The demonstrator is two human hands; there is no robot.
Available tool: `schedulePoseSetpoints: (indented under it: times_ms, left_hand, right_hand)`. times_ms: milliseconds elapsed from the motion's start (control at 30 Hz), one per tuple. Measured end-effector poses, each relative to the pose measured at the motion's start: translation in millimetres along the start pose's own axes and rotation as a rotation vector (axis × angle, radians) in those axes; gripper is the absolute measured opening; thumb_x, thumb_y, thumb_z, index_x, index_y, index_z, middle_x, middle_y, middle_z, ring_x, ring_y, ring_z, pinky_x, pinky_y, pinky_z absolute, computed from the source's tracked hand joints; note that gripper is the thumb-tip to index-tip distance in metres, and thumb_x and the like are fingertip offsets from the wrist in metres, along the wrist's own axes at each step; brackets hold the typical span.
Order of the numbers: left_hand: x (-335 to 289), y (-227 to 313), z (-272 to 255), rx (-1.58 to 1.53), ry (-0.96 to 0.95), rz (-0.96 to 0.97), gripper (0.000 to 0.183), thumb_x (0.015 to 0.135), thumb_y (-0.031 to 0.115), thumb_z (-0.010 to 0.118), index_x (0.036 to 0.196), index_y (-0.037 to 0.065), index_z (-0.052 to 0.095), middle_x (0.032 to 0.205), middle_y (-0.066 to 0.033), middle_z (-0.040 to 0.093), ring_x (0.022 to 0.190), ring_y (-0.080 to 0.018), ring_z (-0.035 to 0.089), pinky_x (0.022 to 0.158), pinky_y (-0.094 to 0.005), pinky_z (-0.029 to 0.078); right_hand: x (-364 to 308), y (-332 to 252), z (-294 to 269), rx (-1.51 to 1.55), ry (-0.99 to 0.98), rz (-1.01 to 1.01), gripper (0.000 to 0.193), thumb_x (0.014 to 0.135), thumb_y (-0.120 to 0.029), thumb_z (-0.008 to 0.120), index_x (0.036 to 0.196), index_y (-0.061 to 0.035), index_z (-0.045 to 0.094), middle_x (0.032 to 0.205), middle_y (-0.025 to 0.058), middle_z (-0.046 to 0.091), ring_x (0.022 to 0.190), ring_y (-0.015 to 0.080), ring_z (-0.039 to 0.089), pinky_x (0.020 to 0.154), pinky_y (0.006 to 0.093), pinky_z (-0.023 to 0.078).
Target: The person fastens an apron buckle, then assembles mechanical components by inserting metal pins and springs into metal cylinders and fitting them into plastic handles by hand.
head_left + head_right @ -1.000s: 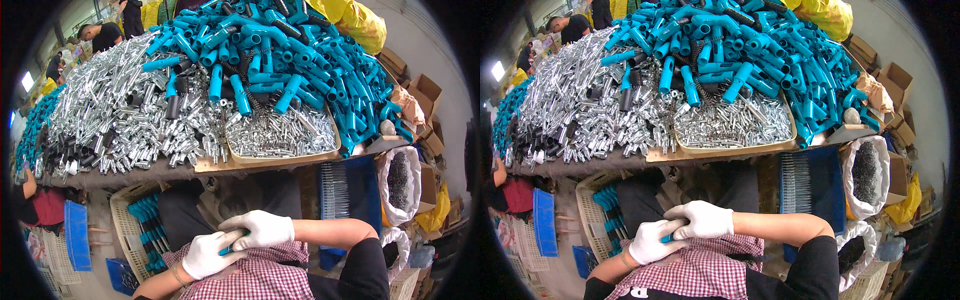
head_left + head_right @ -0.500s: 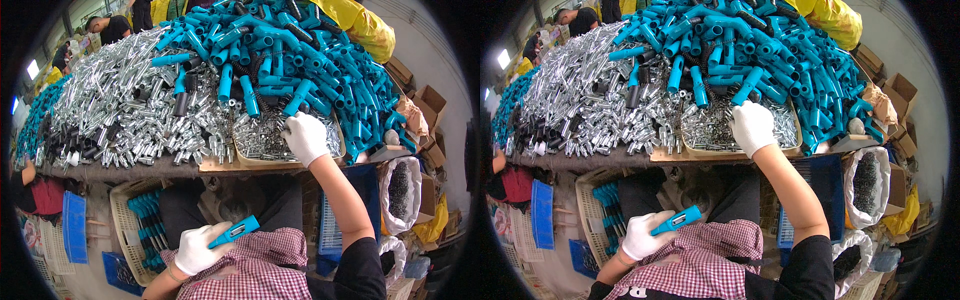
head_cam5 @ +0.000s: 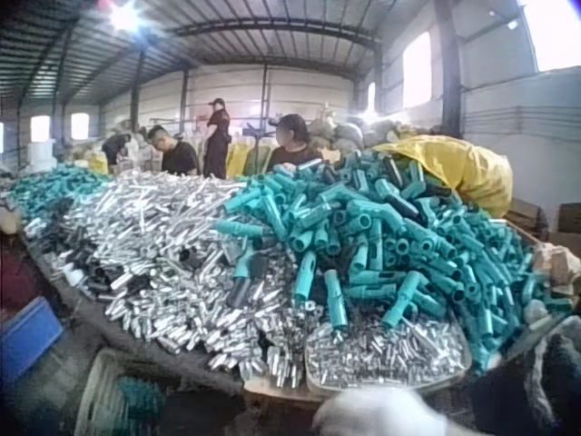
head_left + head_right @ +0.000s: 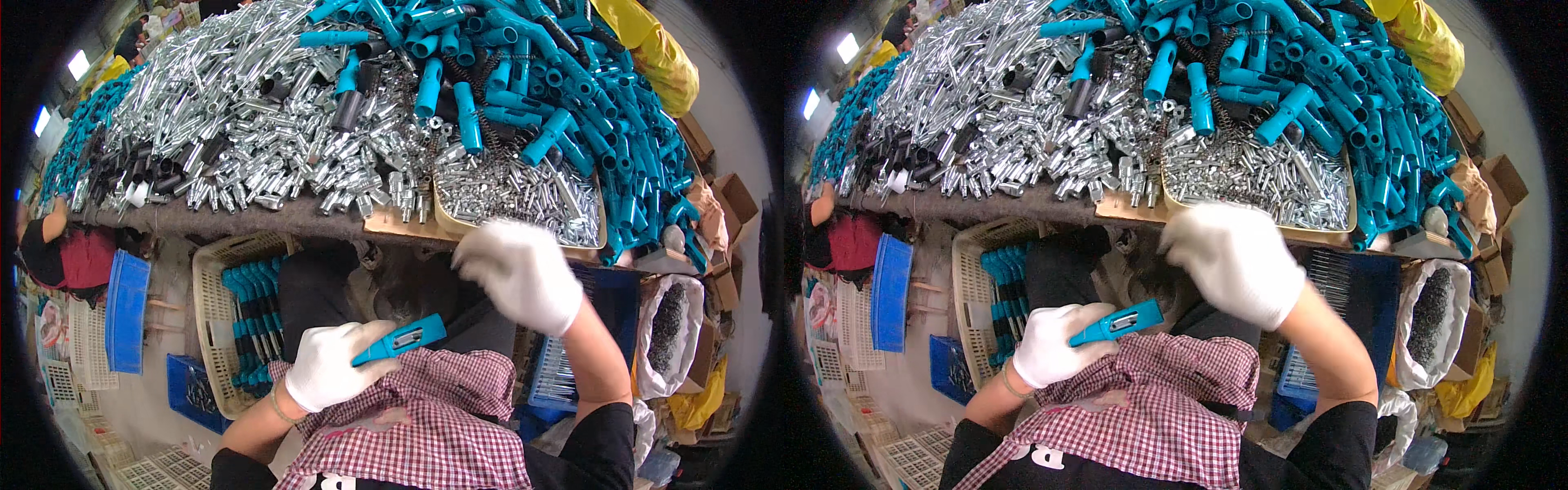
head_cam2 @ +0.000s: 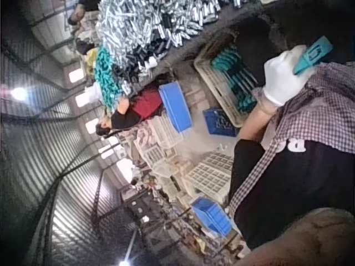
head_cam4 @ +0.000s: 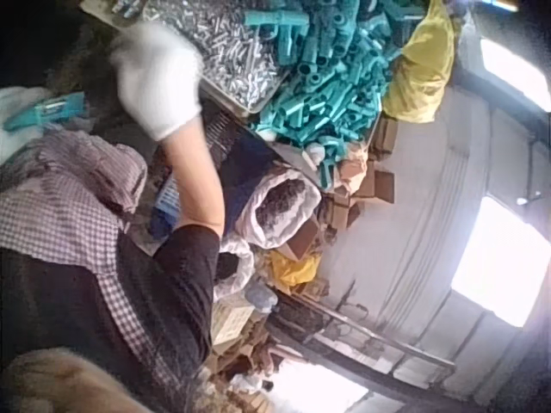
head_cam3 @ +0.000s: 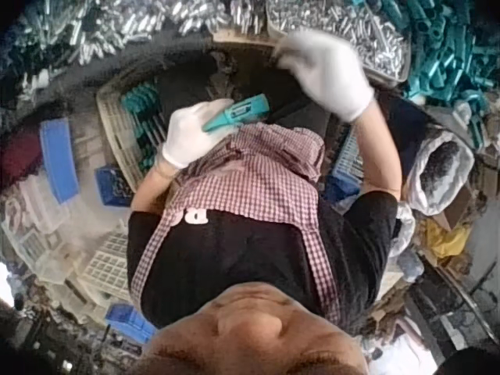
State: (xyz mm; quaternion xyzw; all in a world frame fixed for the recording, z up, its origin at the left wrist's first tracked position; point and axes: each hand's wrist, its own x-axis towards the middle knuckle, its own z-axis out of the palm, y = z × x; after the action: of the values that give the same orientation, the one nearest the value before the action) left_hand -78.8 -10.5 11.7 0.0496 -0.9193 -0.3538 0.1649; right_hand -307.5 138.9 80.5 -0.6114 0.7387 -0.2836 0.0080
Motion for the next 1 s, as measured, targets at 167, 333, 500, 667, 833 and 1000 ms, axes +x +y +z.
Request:
schedulePoseSetpoints:
  times_ms: [167, 333, 500, 667, 833, 1000]
  left_hand:
    - [2.7, 3.7, -1.7, 0.004, -0.022, 0.016, 0.042, 0.068, 0.024, 0.084, 0.103, 0.003, 0.07, 0.081, -0.0139, 0.07, 0.069, -0.0294, 0.07, 0.063, -0.0348, 0.055]
    - [2.1, 4.5, -2.9, 0.004, -0.05, -0.01, 0.043, 0.069, 0.023, 0.083, 0.103, 0.002, 0.069, 0.082, -0.0143, 0.07, 0.071, -0.0292, 0.071, 0.063, -0.0349, 0.055]
    - [1.9, -4.3, 8.8, -0.002, -0.02, 0.005, 0.041, 0.07, 0.026, 0.08, 0.106, 0.007, 0.07, 0.081, -0.0125, 0.07, 0.07, -0.0281, 0.07, 0.062, -0.036, 0.056]
    - [-1.4, -2.9, 12.8, 0.065, -0.056, 0.01, 0.043, 0.069, 0.028, 0.08, 0.105, 0.008, 0.069, 0.077, -0.0101, 0.069, 0.066, -0.0278, 0.069, 0.058, -0.0366, 0.055]
    - [4.0, 6.7, 8.6, 0.052, -0.074, 0.021, 0.04, 0.068, 0.028, 0.081, 0.097, 0.003, 0.07, 0.075, -0.0128, 0.067, 0.065, -0.0285, 0.069, 0.058, -0.0361, 0.054]
    - [2.5, 9.6, 5.0, 0.069, -0.096, 0.084, 0.04, 0.07, 0.025, 0.08, 0.104, 0.007, 0.069, 0.072, -0.0097, 0.066, 0.063, -0.026, 0.068, 0.056, -0.0348, 0.053]
  right_hand:
    - [-12.2, -30.0, 37.2, 0.107, -0.255, -0.356, 0.019, 0.071, -0.015, 0.074, 0.087, -0.0112, 0.065, 0.087, 0.0041, 0.062, 0.081, 0.0262, 0.061, 0.073, 0.0391, 0.048]
    - [-12.5, -27.1, 57.2, 0.102, -0.18, -0.474, 0.013, 0.076, -0.021, 0.064, 0.08, -0.009, 0.06, 0.078, 0.0056, 0.054, 0.078, 0.0242, 0.056, 0.07, 0.0371, 0.045]
    - [-26.3, -69.0, 62.4, -0.375, -0.244, -0.352, 0.013, 0.075, -0.017, 0.06, 0.075, -0.0046, 0.06, 0.069, 0.008, 0.054, 0.067, 0.0221, 0.055, 0.058, 0.0358, 0.042]
    - [-22.0, -66.7, 67.1, -0.208, -0.367, -0.155, 0.013, 0.075, -0.014, 0.062, 0.078, -0.0011, 0.062, 0.071, 0.0162, 0.062, 0.066, 0.0324, 0.064, 0.059, 0.043, 0.051]
    - [-5.1, -40.4, 45.7, 0.154, -0.541, 0.014, 0.027, 0.074, -0.024, 0.071, 0.089, -0.0028, 0.067, 0.08, 0.0176, 0.066, 0.079, 0.0367, 0.067, 0.073, 0.044, 0.054]
    - [3.9, -7.3, 49.1, 0.509, -0.986, 0.227, 0.06, 0.073, -0.051, 0.079, 0.099, 0.0026, 0.069, 0.082, 0.0191, 0.069, 0.078, 0.0298, 0.067, 0.07, 0.0392, 0.052]
